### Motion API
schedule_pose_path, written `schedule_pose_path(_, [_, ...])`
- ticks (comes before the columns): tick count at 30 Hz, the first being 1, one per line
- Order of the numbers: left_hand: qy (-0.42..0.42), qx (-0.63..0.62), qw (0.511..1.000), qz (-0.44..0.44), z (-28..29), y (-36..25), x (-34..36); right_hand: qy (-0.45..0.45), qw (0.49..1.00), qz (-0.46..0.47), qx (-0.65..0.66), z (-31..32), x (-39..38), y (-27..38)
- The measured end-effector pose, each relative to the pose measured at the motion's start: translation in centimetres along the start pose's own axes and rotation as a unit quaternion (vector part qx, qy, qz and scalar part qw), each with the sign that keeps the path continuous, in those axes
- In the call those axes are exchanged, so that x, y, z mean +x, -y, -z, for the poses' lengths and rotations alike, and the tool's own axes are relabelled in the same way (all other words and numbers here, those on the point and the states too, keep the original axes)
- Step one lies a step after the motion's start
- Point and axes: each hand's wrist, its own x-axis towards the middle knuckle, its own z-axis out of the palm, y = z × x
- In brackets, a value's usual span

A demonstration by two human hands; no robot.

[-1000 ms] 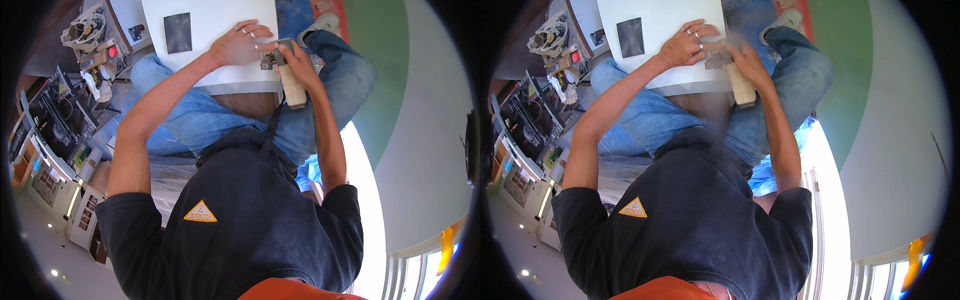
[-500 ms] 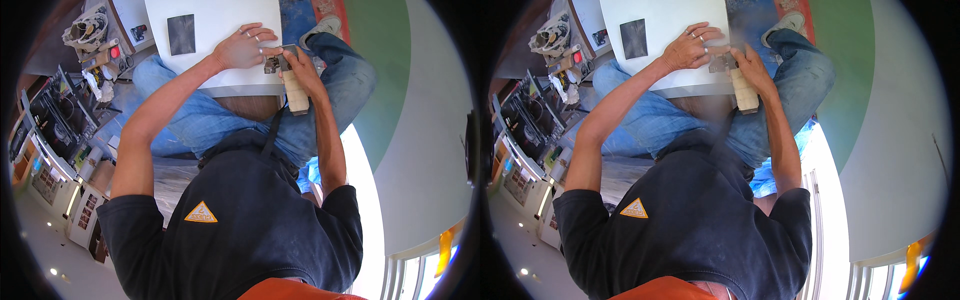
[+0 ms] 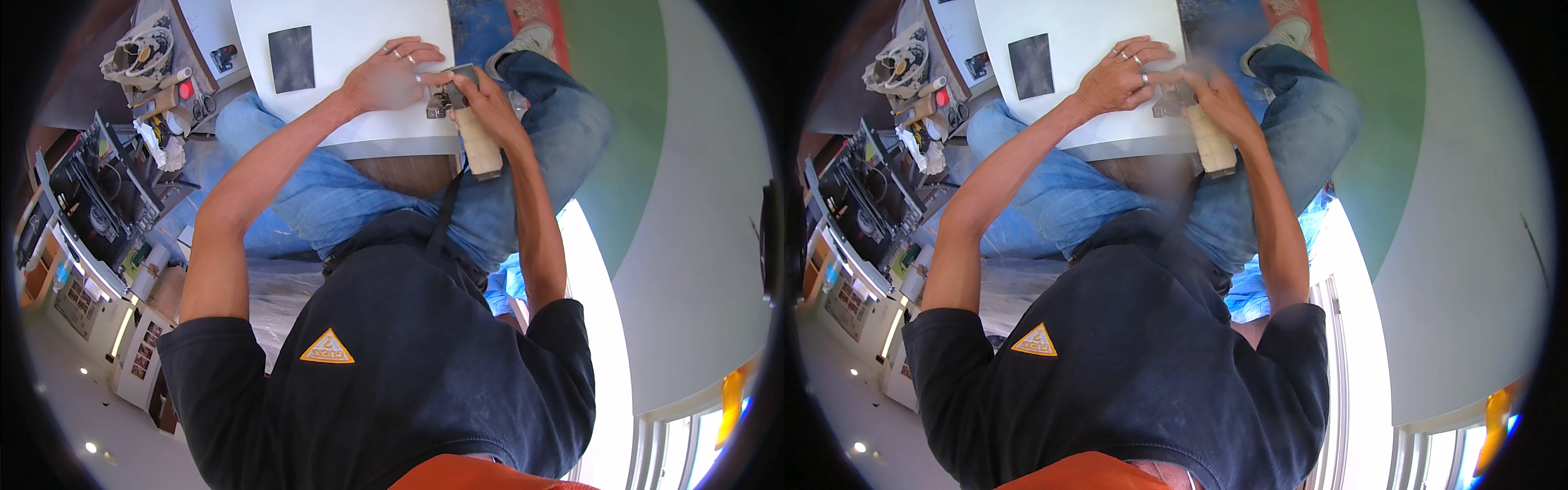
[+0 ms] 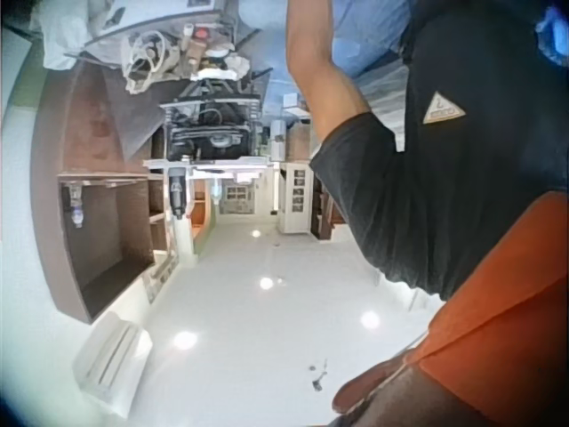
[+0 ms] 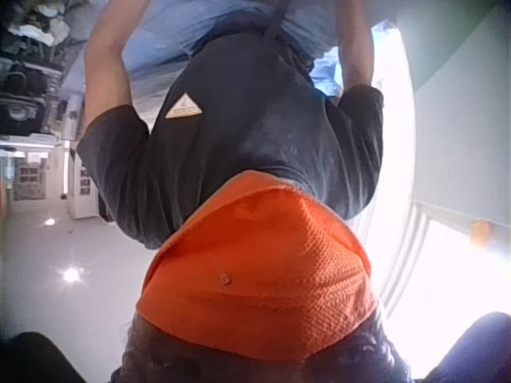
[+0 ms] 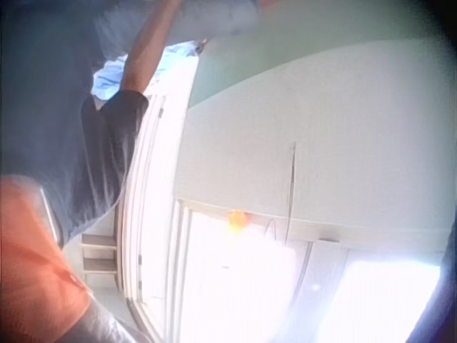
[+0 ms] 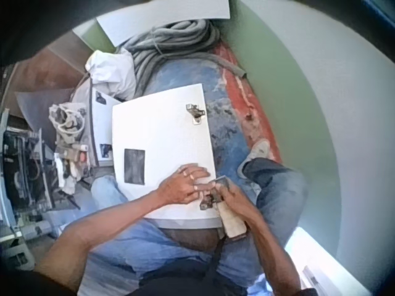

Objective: The person sits on the floor and uses a sanding block to smooth the edges of a white cabinet door around the hinge areas. They then wipe the door with a cloth and later move around the room to pick up and place other cabinet parts.

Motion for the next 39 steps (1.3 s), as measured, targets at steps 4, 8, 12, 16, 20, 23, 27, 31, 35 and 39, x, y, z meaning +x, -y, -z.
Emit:
schedule_pose_path(4, [-0.012, 0.014, 1.0, -0.003, 0.1, -0.3, 0.1, -0.013, 0.998, 0.051, -0.018, 0.2, 0.6, -1.6])
schedule_pose_path(8, [-0.015, 0.002, 1.0, 0.001, 0.1, -0.3, 0.1, -0.007, 0.999, 0.047, -0.013, 0.4, 0.8, -2.0])
schedule_pose_path(12, [-0.001, -0.034, 0.999, 0.008, -0.1, -0.1, -0.1, -0.008, 0.999, 0.04, -0.003, 0.4, 0.8, -1.1])
schedule_pose_path(16, [-0.012, -0.051, 0.999, 0.001, -0.4, 0.1, -0.1, -0.007, 0.999, 0.042, -0.002, 0.3, 0.6, -0.3])
schedule_pose_path(20, [-0.018, -0.049, 0.999, 0.003, -0.5, 0.0, -0.1, -0.001, 1.0, 0.028, -0.011, 0.3, 0.7, -0.4])
schedule_pose_path(23, [-0.03, -0.043, 0.999, 0.002, -0.5, -0.1, 0.1, -0.015, 0.997, 0.053, -0.05, 0.5, 1.1, -0.9])
schedule_pose_path(27, [-0.029, 0.003, 1.0, 0.006, -0.2, -0.3, 0.3, -0.021, 0.996, 0.073, -0.04, 0.6, 1.8, -1.8])
schedule_pose_path(31, [-0.03, 0.008, 1.0, 0.002, -0.1, -0.5, 0.3, -0.013, 0.994, 0.095, -0.051, 0.6, 2.0, -2.6])
schedule_pose_path(35, [-0.025, -0.031, 0.999, 0.005, -0.4, -0.3, 0.1, -0.008, 0.994, 0.108, -0.027, 0.7, 2.0, -2.6])
schedule_pose_path(39, [-0.017, -0.044, 0.999, 0.025, -0.5, -0.1, 0.1, -0.007, 0.967, 0.225, -0.12, 0.7, 2.5, -1.6])
